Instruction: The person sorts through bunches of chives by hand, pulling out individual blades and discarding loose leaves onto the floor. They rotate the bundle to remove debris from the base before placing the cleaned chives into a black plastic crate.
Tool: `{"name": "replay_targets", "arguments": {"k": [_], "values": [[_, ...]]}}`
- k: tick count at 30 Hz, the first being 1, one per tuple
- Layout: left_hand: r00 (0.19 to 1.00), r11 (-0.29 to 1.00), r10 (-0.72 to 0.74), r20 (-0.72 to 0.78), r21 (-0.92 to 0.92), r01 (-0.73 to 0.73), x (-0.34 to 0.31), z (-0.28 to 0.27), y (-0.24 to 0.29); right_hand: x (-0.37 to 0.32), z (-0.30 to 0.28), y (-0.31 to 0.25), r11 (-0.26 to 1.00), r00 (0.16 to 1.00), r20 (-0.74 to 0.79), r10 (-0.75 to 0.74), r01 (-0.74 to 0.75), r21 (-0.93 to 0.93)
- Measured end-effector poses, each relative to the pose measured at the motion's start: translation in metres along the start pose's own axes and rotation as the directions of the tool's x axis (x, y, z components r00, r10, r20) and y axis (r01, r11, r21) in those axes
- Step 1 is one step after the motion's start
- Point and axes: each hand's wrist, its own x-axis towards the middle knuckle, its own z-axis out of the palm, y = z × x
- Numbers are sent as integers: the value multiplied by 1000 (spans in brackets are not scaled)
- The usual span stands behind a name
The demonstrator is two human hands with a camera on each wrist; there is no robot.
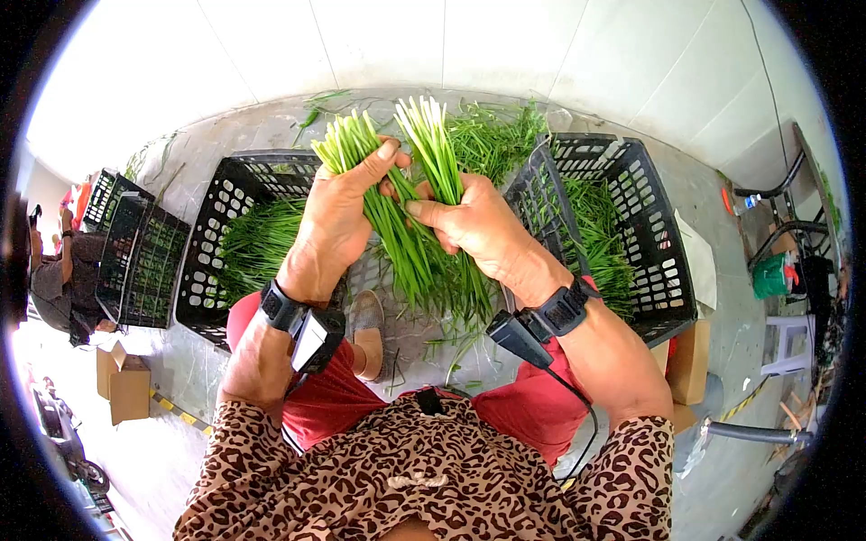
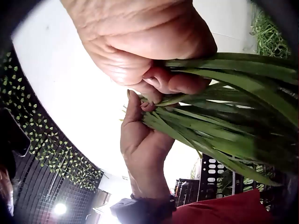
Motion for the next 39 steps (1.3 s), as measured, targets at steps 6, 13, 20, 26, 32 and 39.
{"name": "replay_targets", "arguments": {"k": [6,13,20,26,32,39], "values": [[999,999,-16,39,-28,17,3,-3,-3,1,-3,-2,999,1000,-19,11,-12,-49],[997,999,-3,74,-47,6,0,-2,1,1,-6,-6,999,999,3,35,-35,-38],[993,990,-1,114,-138,17,4,-6,6,4,-21,-10,996,996,-86,-4,-4,-94],[992,997,-6,122,-78,16,4,-6,-3,2,-20,-12,997,998,43,38,-35,-70],[995,998,-56,80,-13,57,4,-1,-8,-1,-16,-9,996,984,156,87,-81,-44],[996,999,-24,85,-40,27,6,-4,-9,-4,-15,-10,988,957,246,155,-154,-23]]}}
